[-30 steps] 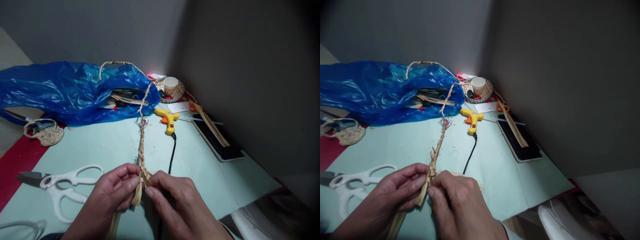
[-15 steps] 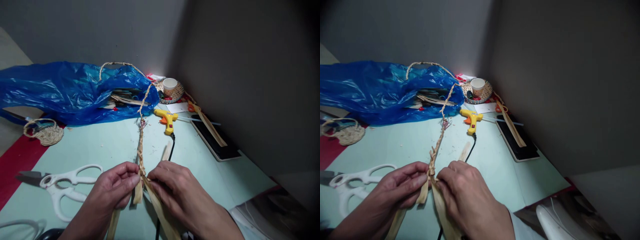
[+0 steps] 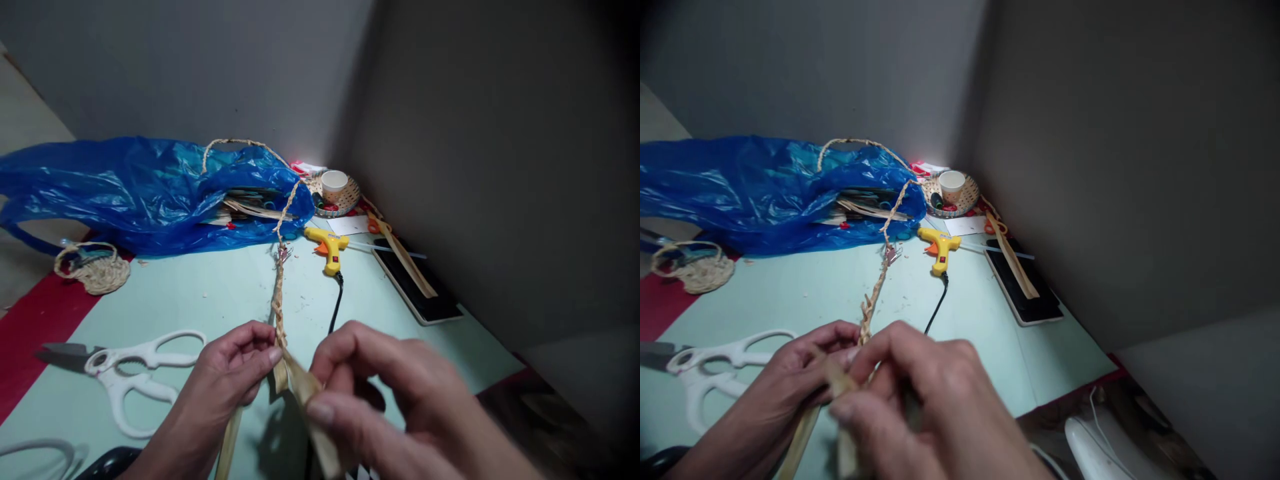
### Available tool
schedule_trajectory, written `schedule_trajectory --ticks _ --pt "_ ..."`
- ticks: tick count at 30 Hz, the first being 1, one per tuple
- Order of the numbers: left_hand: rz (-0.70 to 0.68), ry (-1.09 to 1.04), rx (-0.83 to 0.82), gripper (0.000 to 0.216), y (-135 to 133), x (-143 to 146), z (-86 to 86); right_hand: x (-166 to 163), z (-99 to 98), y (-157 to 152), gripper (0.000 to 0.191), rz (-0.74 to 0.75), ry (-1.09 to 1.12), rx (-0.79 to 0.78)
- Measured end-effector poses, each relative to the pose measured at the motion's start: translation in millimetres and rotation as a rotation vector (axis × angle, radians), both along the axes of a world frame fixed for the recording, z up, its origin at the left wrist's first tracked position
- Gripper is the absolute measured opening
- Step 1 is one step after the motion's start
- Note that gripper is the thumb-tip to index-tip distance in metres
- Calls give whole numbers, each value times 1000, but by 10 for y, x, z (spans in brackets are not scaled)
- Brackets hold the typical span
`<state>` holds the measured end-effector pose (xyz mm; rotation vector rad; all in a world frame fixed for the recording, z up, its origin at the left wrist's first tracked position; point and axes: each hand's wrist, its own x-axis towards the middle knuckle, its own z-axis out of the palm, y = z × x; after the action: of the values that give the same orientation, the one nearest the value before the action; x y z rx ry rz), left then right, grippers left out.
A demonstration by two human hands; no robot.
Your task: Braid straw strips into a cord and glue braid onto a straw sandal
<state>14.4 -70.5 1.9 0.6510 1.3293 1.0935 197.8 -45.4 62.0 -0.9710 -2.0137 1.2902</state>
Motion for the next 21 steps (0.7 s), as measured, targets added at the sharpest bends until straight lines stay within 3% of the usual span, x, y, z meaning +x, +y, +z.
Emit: schedule_trajectory --ticks 3,7,10,21 --pt "13 -97 27 24 22 32 -35 -231 -156 -114 16 67 42 -73" --pt "-5 -140 56 19 29 30 -34 -388 -394 -129 8 -104 -105 233" --pt "-12 -114 29 16 17 12 -15 -364 -475 -87 9 -189 -87 305" --pt "10 -71 -4 18 12 35 45 -248 -558 39 11 -210 -12 67"
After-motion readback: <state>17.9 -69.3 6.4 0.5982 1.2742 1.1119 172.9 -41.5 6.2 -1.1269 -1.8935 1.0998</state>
